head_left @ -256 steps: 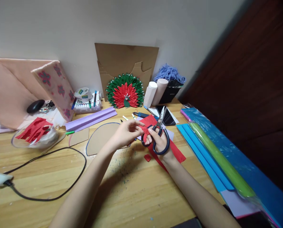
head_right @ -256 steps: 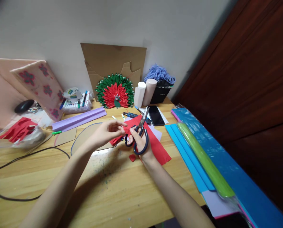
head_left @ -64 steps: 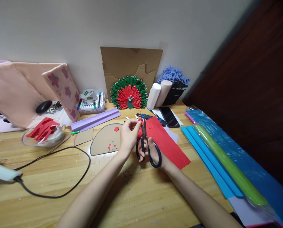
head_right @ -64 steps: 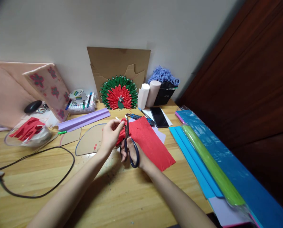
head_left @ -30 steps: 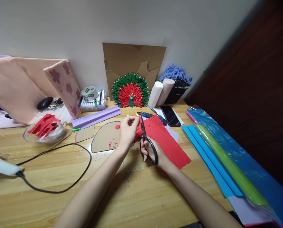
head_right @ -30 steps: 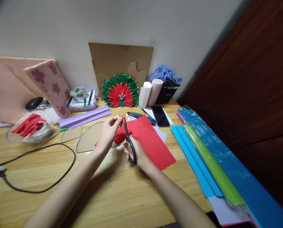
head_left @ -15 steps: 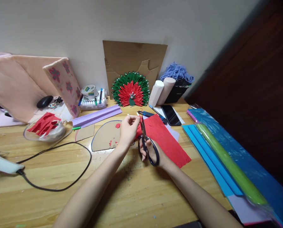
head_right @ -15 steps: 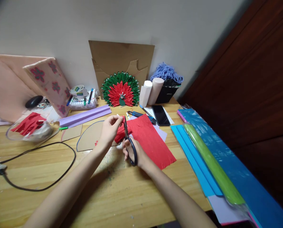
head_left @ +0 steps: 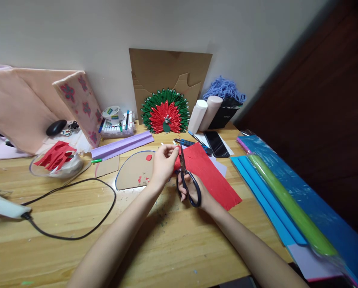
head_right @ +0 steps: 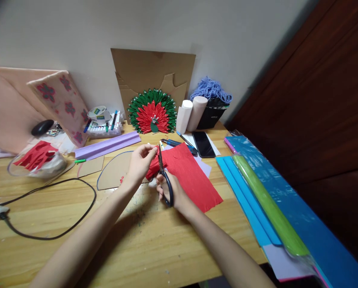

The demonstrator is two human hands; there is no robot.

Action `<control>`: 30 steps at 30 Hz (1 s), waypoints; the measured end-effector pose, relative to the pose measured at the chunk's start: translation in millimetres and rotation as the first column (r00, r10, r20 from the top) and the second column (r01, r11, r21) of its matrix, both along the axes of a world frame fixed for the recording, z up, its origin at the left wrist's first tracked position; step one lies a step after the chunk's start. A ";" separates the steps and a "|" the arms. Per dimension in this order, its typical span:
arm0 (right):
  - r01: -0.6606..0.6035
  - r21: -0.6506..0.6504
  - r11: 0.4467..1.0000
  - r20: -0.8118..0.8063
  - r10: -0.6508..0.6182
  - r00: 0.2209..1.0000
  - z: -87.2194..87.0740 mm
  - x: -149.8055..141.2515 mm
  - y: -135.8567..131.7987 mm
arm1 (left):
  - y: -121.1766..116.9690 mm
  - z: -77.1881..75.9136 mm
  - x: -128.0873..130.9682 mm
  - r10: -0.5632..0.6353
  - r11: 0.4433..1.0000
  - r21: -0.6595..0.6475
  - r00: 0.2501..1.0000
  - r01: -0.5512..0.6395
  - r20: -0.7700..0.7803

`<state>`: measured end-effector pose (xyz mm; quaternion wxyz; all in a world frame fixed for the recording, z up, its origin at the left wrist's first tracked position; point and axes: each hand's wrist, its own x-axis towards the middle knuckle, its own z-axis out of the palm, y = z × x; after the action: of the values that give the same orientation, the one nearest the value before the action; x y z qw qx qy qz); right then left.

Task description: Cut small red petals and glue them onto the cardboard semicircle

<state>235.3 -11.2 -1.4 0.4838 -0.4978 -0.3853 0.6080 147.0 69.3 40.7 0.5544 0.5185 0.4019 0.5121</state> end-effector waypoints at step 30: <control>-0.034 0.162 0.986 0.331 -0.022 0.943 -5.9 8.5 -5.4 | 3.4 1.2 -3.4 0.029 0.999 -0.018 1.000 -0.029 -0.008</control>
<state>243.7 -16.6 -7.3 0.4498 -0.5499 -0.5118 0.4831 143.6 72.7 41.9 0.5503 0.5095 0.4160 0.5143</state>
